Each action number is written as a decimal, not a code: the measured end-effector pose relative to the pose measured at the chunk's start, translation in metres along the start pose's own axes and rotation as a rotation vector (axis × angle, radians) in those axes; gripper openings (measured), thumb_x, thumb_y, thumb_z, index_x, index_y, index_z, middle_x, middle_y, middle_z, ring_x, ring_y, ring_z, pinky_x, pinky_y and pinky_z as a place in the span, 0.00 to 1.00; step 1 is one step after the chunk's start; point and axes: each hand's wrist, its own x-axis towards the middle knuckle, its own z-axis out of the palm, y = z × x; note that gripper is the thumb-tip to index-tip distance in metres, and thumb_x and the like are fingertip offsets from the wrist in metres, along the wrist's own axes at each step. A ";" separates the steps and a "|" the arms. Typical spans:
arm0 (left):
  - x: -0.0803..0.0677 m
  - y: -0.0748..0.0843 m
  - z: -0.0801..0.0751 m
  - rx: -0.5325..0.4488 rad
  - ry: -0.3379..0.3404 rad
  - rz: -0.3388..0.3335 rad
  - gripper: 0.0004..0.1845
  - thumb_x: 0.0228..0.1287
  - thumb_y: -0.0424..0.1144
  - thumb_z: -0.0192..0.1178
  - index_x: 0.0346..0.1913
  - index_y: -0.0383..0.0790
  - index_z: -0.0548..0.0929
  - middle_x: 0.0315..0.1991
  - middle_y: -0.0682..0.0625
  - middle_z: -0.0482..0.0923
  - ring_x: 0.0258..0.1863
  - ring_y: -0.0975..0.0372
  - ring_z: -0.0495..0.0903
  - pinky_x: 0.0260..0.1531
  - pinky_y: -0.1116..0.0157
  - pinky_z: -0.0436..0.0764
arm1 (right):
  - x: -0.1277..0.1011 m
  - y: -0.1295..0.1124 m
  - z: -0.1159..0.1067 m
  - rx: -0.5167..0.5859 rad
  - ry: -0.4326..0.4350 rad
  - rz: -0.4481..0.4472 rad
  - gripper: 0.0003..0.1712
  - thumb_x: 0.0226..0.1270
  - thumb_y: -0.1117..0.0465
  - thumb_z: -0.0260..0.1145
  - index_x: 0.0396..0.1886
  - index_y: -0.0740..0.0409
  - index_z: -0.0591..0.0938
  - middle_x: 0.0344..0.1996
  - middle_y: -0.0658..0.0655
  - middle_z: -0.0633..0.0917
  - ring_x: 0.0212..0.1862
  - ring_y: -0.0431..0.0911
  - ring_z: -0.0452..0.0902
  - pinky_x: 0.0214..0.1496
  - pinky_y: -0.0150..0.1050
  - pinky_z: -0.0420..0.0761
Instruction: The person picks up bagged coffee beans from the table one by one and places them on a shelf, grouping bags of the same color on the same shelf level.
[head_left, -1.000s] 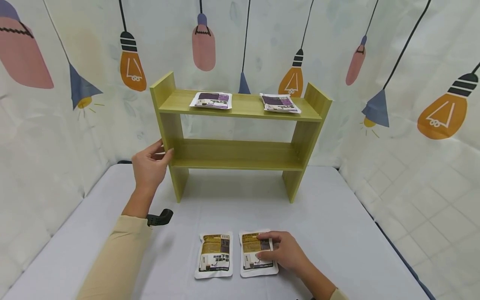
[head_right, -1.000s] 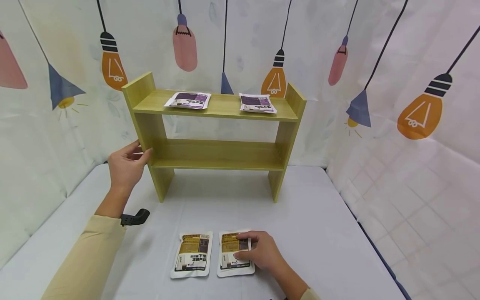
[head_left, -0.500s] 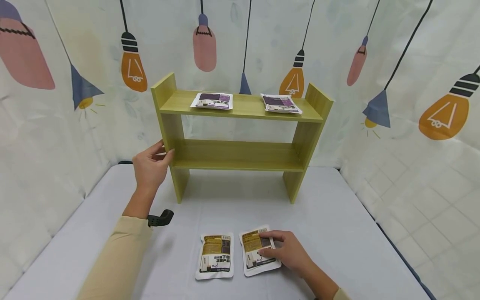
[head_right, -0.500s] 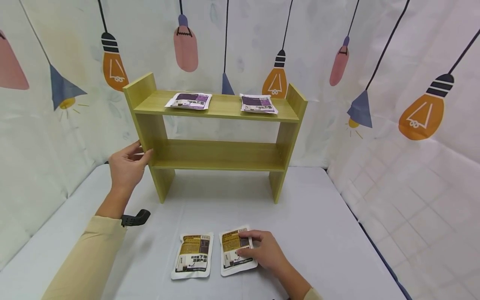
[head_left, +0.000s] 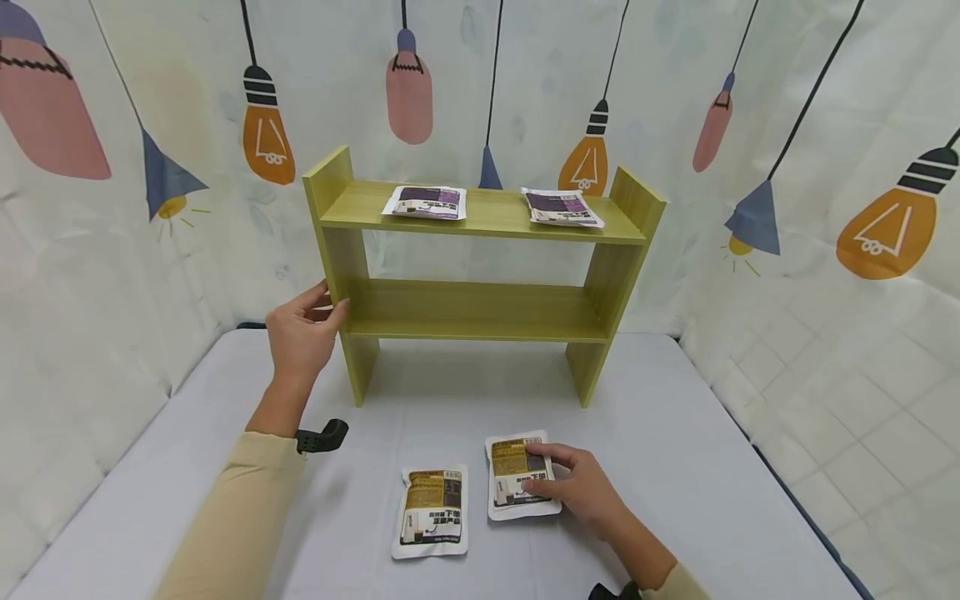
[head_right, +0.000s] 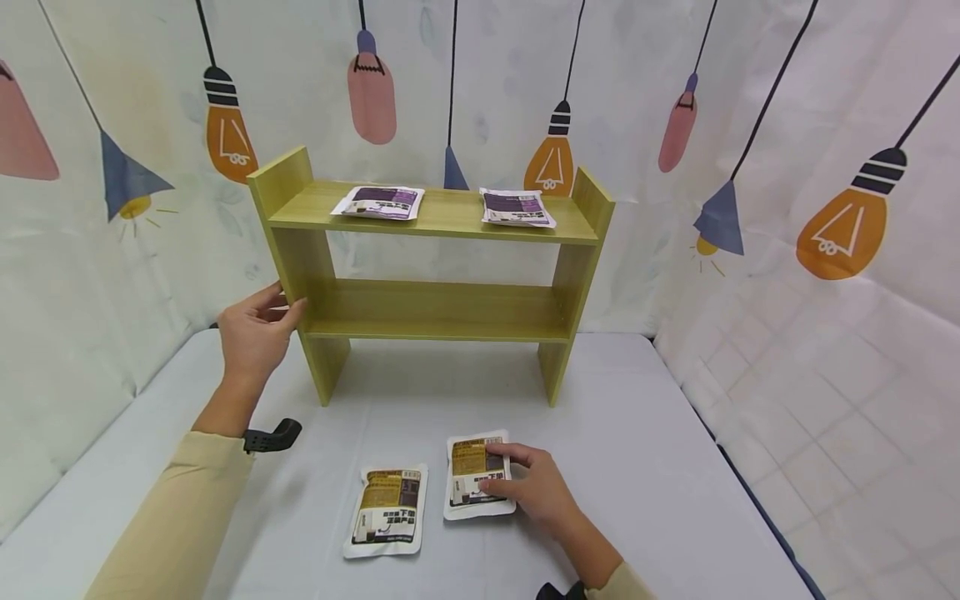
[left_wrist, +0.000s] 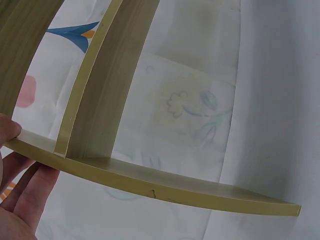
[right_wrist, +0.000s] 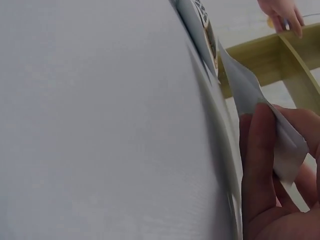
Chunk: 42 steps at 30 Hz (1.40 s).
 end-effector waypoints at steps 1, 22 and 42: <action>0.000 0.000 0.000 -0.001 0.000 0.002 0.23 0.67 0.42 0.69 0.64 0.49 0.84 0.50 0.42 0.89 0.30 0.83 0.79 0.35 0.85 0.79 | 0.001 -0.001 -0.001 0.001 0.006 0.003 0.31 0.49 0.60 0.84 0.57 0.44 0.88 0.65 0.54 0.83 0.76 0.57 0.64 0.78 0.66 0.57; -0.001 0.001 0.000 0.017 -0.003 -0.004 0.23 0.67 0.42 0.69 0.64 0.52 0.83 0.51 0.43 0.89 0.35 0.68 0.86 0.34 0.85 0.79 | 0.013 -0.021 -0.014 0.222 -0.008 0.004 0.38 0.55 0.68 0.79 0.68 0.54 0.80 0.69 0.64 0.75 0.45 0.45 0.85 0.41 0.34 0.87; -0.001 -0.002 0.000 0.018 -0.011 -0.004 0.23 0.68 0.43 0.67 0.66 0.51 0.82 0.52 0.42 0.89 0.40 0.52 0.89 0.34 0.85 0.79 | 0.020 -0.039 -0.021 0.278 0.006 -0.027 0.39 0.56 0.70 0.77 0.70 0.55 0.78 0.73 0.65 0.70 0.44 0.47 0.88 0.42 0.35 0.88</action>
